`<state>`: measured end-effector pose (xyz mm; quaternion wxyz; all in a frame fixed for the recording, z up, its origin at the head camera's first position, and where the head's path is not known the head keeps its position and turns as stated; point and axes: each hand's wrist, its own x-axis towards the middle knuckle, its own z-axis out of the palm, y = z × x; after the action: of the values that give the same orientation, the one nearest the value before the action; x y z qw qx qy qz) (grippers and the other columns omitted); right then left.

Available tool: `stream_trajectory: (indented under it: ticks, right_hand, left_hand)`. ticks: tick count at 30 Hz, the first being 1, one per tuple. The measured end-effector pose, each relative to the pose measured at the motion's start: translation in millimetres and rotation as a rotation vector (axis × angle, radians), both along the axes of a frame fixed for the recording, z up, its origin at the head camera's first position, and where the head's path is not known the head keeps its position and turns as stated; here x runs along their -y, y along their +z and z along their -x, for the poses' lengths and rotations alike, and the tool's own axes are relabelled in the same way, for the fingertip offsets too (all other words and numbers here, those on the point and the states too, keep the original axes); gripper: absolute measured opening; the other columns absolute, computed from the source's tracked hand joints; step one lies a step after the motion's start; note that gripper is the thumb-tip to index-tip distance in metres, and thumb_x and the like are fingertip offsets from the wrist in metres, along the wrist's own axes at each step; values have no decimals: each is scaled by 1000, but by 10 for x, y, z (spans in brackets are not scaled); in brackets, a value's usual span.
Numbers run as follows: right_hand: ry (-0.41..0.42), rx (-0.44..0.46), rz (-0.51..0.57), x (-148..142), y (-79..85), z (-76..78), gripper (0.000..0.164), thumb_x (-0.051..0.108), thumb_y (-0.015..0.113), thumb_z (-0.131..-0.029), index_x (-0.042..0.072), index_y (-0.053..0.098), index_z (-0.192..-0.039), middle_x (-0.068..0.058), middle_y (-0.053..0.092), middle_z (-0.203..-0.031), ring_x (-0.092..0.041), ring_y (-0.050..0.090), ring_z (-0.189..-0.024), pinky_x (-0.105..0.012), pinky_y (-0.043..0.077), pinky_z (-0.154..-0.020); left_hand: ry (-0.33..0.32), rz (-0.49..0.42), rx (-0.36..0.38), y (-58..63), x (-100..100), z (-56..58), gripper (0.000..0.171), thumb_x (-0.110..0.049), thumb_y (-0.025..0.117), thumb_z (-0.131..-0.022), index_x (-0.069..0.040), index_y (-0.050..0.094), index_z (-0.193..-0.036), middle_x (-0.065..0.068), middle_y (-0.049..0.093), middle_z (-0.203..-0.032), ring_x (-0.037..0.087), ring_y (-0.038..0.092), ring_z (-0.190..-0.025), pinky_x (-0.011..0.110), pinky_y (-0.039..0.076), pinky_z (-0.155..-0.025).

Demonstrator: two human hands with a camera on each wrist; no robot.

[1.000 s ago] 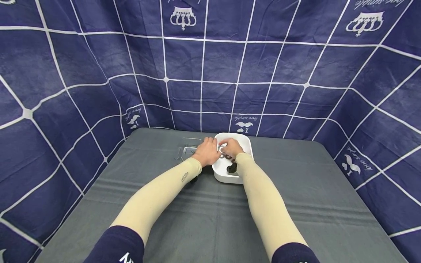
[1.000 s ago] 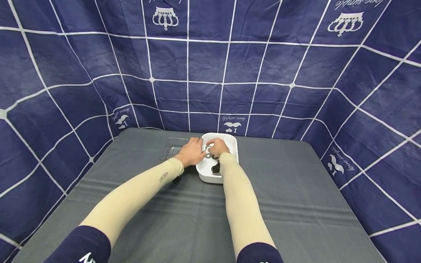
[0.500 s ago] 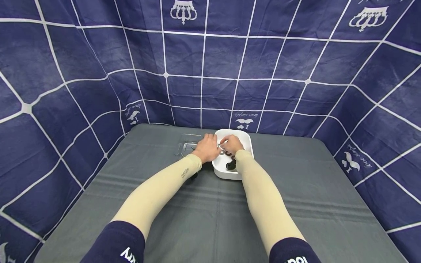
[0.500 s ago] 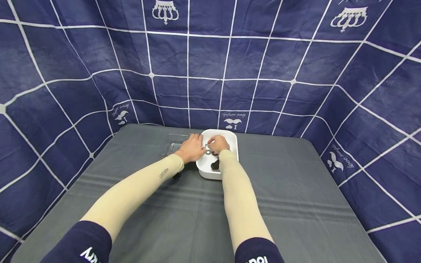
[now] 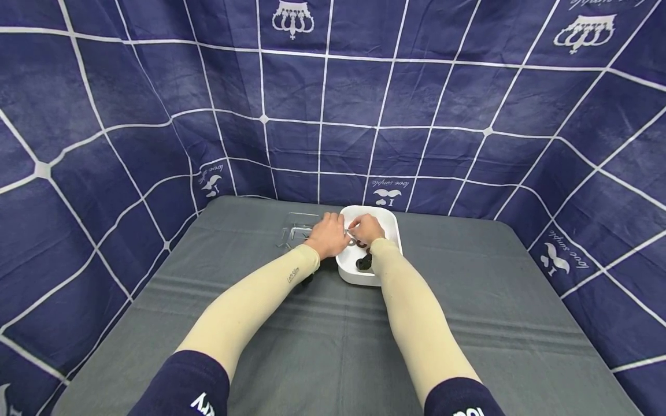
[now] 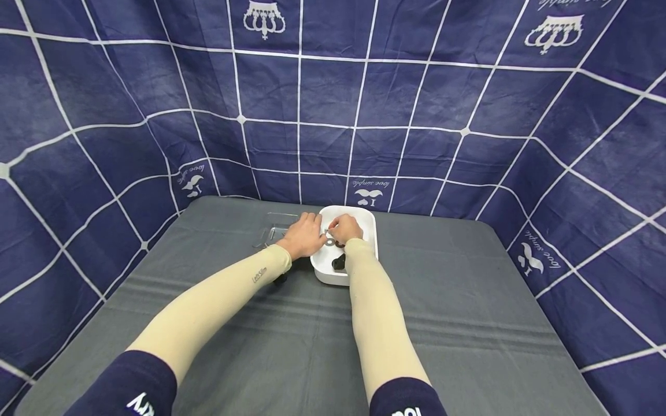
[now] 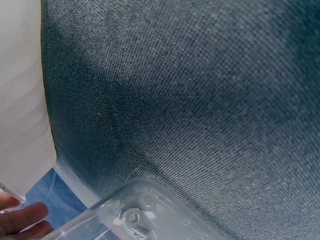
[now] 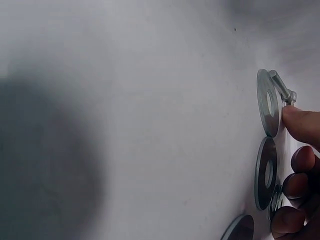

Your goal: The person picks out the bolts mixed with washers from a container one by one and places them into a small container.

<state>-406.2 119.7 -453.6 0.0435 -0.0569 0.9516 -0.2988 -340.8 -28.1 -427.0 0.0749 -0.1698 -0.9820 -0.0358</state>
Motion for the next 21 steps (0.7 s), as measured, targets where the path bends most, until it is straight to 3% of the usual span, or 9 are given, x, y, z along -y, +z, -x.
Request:
stream_trajectory:
  ticks: [9, 14, 21]
  right_hand:
    - [51, -78, -41, -24, -17, -12, 11, 18, 67, -89, 11, 76, -87, -3, 69, -78, -15, 60, -62, -27, 46, -56]
    - [74, -62, -35, -31, -5, -26, 14, 15, 64, -90, 7, 75, -88, -4, 69, -76, -13, 60, -56, -26, 48, -54]
    - [98, -60, -13, -14, 6, -42, 13, 13, 65, -91, 6, 74, -86, -4, 66, -72, -13, 57, -52, -26, 46, -50]
  left_hand:
    - [-6, 18, 9, 17, -10, 3, 55, -34, 49, -101, 8, 46, -137, 22, 56, -125, 36, 50, -122, 43, 49, -103]
    - [-19, 38, -11, 16, -11, -3, 53, -31, 46, -99, 9, 48, -134, 23, 56, -122, 36, 51, -120, 42, 49, -102]
    - [12, 47, -6, 9, 2, 4, 53, -35, 50, -100, 6, 49, -134, 21, 56, -123, 35, 50, -121, 43, 51, -100]
